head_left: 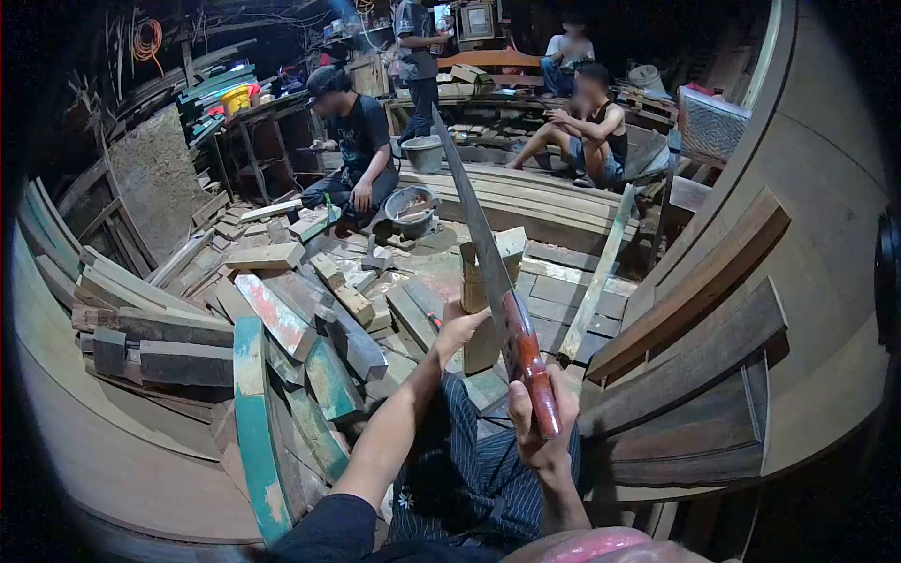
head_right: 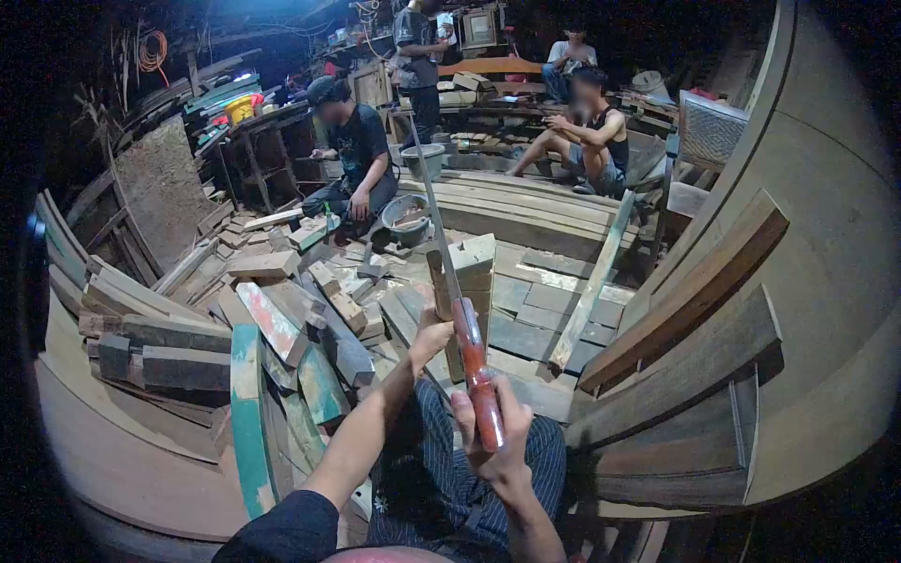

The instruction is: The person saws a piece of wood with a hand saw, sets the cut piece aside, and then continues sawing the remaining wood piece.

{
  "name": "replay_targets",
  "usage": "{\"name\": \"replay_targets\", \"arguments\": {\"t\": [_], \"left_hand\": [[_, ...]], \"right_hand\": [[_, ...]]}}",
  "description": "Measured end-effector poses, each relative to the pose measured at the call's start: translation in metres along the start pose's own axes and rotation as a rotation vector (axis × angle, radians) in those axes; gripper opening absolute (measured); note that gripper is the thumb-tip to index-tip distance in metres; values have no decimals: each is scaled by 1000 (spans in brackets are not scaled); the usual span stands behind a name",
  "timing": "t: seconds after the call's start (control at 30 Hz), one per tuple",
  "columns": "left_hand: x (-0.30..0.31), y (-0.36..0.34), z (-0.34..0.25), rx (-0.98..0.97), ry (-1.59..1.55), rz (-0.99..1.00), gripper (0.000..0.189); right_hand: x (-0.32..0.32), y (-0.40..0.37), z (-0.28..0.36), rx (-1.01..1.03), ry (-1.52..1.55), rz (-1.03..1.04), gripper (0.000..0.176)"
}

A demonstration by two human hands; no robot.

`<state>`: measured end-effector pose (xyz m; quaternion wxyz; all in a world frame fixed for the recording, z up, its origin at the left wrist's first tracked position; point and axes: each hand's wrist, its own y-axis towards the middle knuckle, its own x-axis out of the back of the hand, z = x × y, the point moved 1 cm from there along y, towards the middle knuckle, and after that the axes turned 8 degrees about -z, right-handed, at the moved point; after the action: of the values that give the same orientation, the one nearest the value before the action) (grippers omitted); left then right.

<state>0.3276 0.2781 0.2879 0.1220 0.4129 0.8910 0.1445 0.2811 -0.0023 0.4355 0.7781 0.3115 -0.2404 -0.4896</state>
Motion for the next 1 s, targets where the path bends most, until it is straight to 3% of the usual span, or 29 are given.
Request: {"name": "replay_targets", "arguments": {"t": [0.07, 0.17, 0.3, 0.33, 0.43, 0.47, 0.57, 0.6, 0.63, 0.7, 0.8, 0.9, 0.93, 1.0], "left_hand": [[-1, -2, -9, -82, 112, -4, 24], [0, -2, 8, 65, -48, -28, 29], [-3, -8, -11, 59, 269, -77, 31], [-11, -14, -26, -36, 168, -59, 23], [-18, -19, -34, -13, 139, -60, 21], [-15, -18, -29, 36, 151, -42, 24], [9, 10, 55, -215, 117, 35, 34], [8, 1, 54, -225, -155, 87, 39], [26, 10, 76, 22, 275, 102, 39], [24, 6, 79, -103, 186, 69, 38], [-1, -4, 18, -169, 32, 47, 37], [-10, -16, -15, 2, 98, -59, 36], [-12, -17, -29, 86, 271, -43, 33], [-7, -19, -35, 87, 225, 1, 30]], "right_hand": [[-1, -10, -2, -67, 23, -5, 23], [-1, -15, 3, -126, 56, -35, 23], [4, -24, 1, -235, 89, -30, 24], [4, -26, 3, -262, 106, -53, 25], [8, -25, 18, -265, 88, -61, 26], [7, -30, 13, -289, 174, -26, 32], [12, -28, 19, -343, 146, -93, 27], [16, -28, 16, -347, 105, -69, 26], [17, -25, 15, -368, 148, -86, 26], [16, -20, 17, -410, 240, -103, 25], [17, -17, 16, -419, 274, -91, 20], [20, -4, 26, -411, 233, -24, 16], [22, 2, 34, -450, 231, -1, 17], [28, 16, 45, -481, 248, 47, 20]]}}
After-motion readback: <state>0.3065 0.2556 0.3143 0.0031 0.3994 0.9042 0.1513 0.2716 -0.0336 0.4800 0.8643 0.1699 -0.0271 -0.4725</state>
